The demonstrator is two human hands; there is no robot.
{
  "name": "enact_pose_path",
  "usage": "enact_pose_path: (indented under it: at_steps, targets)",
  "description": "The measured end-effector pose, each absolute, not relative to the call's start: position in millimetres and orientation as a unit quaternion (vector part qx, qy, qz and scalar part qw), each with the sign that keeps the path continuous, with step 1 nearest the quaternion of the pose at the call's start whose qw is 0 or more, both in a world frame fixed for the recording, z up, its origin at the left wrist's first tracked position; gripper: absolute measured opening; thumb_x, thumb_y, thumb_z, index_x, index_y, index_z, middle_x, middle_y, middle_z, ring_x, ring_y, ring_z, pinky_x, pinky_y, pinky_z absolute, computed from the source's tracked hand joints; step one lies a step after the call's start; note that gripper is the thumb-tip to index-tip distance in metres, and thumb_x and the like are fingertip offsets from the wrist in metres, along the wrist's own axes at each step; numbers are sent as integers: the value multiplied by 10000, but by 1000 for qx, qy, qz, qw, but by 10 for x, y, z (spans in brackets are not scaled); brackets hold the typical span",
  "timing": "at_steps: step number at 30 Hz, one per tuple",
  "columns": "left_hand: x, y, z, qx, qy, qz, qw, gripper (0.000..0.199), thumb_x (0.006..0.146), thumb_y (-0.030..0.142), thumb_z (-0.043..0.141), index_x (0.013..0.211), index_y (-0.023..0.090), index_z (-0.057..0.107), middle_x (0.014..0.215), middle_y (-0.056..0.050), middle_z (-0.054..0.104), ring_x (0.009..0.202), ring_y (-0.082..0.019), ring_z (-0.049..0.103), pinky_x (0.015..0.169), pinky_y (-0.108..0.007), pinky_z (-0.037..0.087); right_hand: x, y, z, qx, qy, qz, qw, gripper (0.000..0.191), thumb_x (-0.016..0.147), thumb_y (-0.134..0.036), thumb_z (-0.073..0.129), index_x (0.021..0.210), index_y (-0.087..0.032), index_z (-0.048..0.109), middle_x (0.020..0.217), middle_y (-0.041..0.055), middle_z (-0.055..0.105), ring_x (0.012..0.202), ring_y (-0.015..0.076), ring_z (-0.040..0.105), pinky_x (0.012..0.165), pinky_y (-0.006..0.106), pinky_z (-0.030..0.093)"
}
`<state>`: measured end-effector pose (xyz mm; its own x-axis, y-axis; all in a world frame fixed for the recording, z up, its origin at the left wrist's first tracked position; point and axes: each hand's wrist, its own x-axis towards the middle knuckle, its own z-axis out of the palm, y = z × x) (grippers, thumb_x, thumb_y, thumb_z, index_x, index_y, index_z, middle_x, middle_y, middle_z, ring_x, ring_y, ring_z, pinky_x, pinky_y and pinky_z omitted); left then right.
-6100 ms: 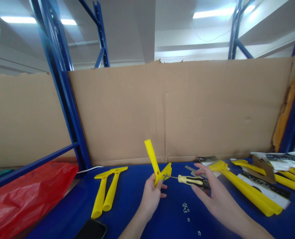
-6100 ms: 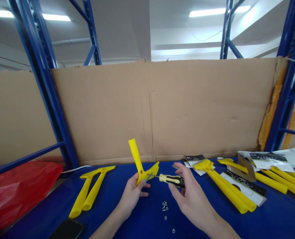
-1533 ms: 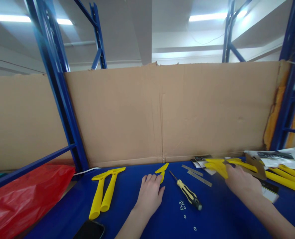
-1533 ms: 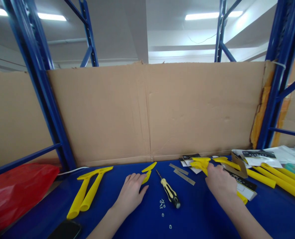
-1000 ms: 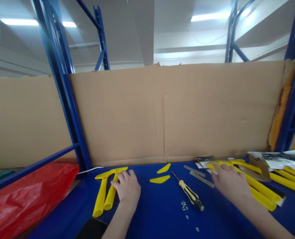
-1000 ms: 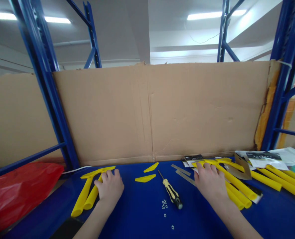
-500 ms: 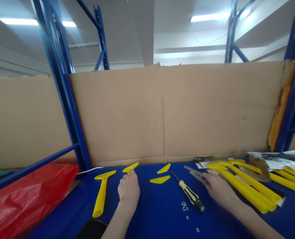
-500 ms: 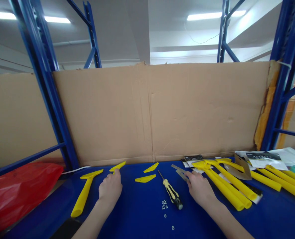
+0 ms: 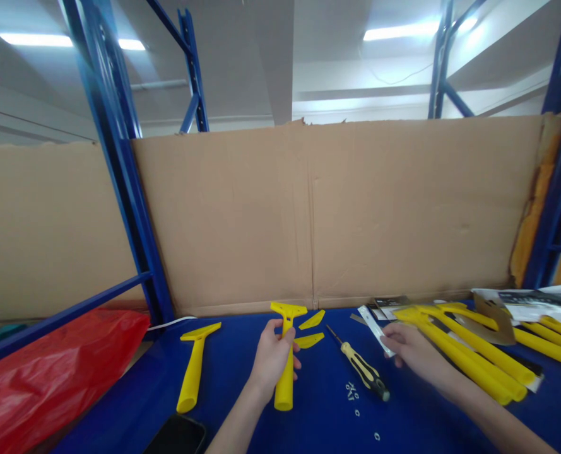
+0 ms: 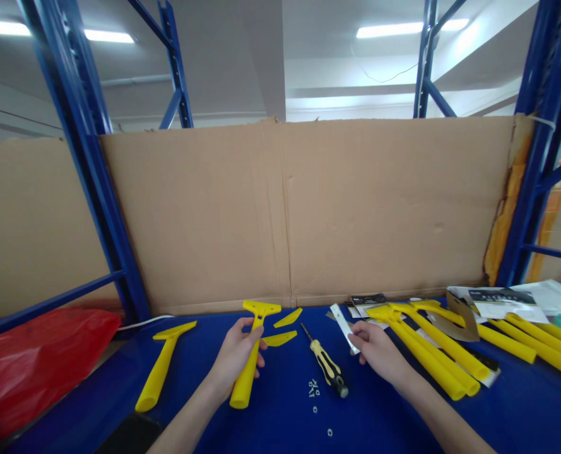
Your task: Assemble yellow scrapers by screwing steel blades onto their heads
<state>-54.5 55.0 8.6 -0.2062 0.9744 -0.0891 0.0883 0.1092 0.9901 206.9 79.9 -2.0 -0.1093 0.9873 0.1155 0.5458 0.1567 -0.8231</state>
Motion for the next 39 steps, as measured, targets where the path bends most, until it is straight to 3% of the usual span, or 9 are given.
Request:
enact_pose_path:
  at_steps: [5, 11, 15, 20, 25, 31, 39]
  targets:
    - [-394, 469, 78, 417, 539, 515, 520, 259, 838, 288, 464, 1058, 190, 367, 602, 36, 560, 352, -104, 503, 314, -187, 382, 1959, 696, 62, -539, -640, 400, 376, 221, 815, -376, 449, 854, -180, 543, 629, -5, 643, 399, 88, 509, 364, 178, 312]
    - [-221, 348, 89, 386, 499, 522, 574, 319, 750, 266, 507, 1018, 216, 341, 627, 34, 570, 416, -131, 550, 316, -191, 387, 1881, 633, 78, -506, -568, 488, 427, 345, 762, -386, 587, 1009, -148, 627, 604, 13, 663, 382, 82, 482, 347, 173, 294]
    - [-179, 332, 66, 377, 487, 507, 604, 358, 732, 321, 548, 1012, 211, 355, 565, 55, 536, 383, -118, 513, 320, -182, 370, 1844, 647, 22, -510, -632, 351, 466, 357, 745, -444, 589, 938, -173, 718, 634, 30, 679, 424, 123, 523, 381, 233, 410]
    - [-179, 321, 44, 387, 491, 471, 622, 392, 769, 350, 518, 1095, 180, 382, 483, 64, 517, 334, -111, 470, 319, -188, 368, 1769, 599, 22, -448, -744, 67, 491, 314, 848, -387, 489, 839, -243, 767, 766, 61, 714, 668, 191, 653, 631, 305, 538]
    - [-134, 261, 64, 391, 453, 467, 651, 402, 696, 261, 587, 1037, 166, 397, 714, -22, 649, 443, -125, 578, 312, -188, 405, 1699, 523, 14, -405, -782, -92, 465, 353, 909, -253, 401, 971, -248, 748, 802, 69, 692, 672, 158, 663, 608, 253, 541]
    - [-53, 221, 103, 386, 434, 475, 661, 489, 728, 521, 629, 1010, 169, 442, 612, 1, 628, 367, -95, 521, 302, -177, 395, 1614, 461, 24, -356, -823, -139, 420, 377, 906, -180, 376, 1038, -260, 720, 864, 74, 678, 717, 144, 660, 592, 219, 548]
    - [-78, 246, 84, 381, 446, 493, 643, 498, 696, 631, 607, 763, 142, 538, 474, 12, 576, 292, -74, 441, 266, -176, 366, 1602, 458, 37, -336, -843, -132, 399, 421, 856, -89, 402, 1103, -285, 681, 965, 86, 643, 849, 177, 636, 653, 265, 564]
